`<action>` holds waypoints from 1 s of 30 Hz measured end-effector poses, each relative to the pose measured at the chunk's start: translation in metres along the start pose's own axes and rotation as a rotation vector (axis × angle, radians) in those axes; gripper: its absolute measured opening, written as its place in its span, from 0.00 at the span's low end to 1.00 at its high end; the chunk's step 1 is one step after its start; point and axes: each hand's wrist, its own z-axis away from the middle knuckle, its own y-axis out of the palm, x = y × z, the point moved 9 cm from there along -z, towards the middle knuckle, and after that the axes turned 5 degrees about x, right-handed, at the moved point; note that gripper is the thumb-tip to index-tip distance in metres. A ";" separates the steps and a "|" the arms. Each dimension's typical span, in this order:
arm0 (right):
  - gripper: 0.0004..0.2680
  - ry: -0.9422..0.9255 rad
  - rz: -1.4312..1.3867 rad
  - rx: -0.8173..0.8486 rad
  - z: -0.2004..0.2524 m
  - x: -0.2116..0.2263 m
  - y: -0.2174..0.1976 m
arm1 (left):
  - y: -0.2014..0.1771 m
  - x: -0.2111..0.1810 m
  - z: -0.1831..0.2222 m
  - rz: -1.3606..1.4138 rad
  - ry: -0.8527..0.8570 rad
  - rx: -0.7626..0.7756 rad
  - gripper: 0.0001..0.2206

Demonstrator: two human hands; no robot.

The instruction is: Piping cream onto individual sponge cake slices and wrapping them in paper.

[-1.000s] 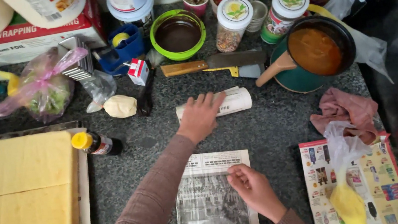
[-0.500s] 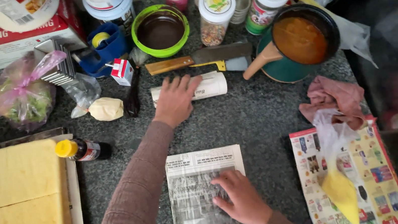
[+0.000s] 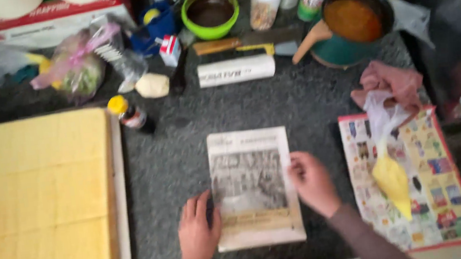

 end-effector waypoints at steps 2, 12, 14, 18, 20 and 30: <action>0.17 0.349 -0.080 0.074 0.018 -0.062 0.004 | 0.036 0.042 0.050 0.330 -0.447 0.137 0.27; 0.23 0.654 -0.265 0.349 0.063 -0.012 0.001 | 0.042 0.002 0.096 0.379 -0.425 0.126 0.25; 0.24 0.353 -0.026 0.257 0.056 -0.023 0.000 | 0.028 -0.019 0.092 0.185 -0.220 0.089 0.20; 0.25 -0.095 0.236 0.192 0.080 0.031 -0.006 | 0.037 -0.019 0.102 -0.082 -0.174 0.034 0.25; 0.31 -0.207 0.340 0.288 0.095 0.041 0.002 | 0.032 -0.026 0.107 -0.185 -0.124 -0.027 0.26; 0.26 -0.260 0.413 0.359 0.104 0.021 0.009 | 0.025 -0.027 0.114 -0.108 -0.145 -0.075 0.23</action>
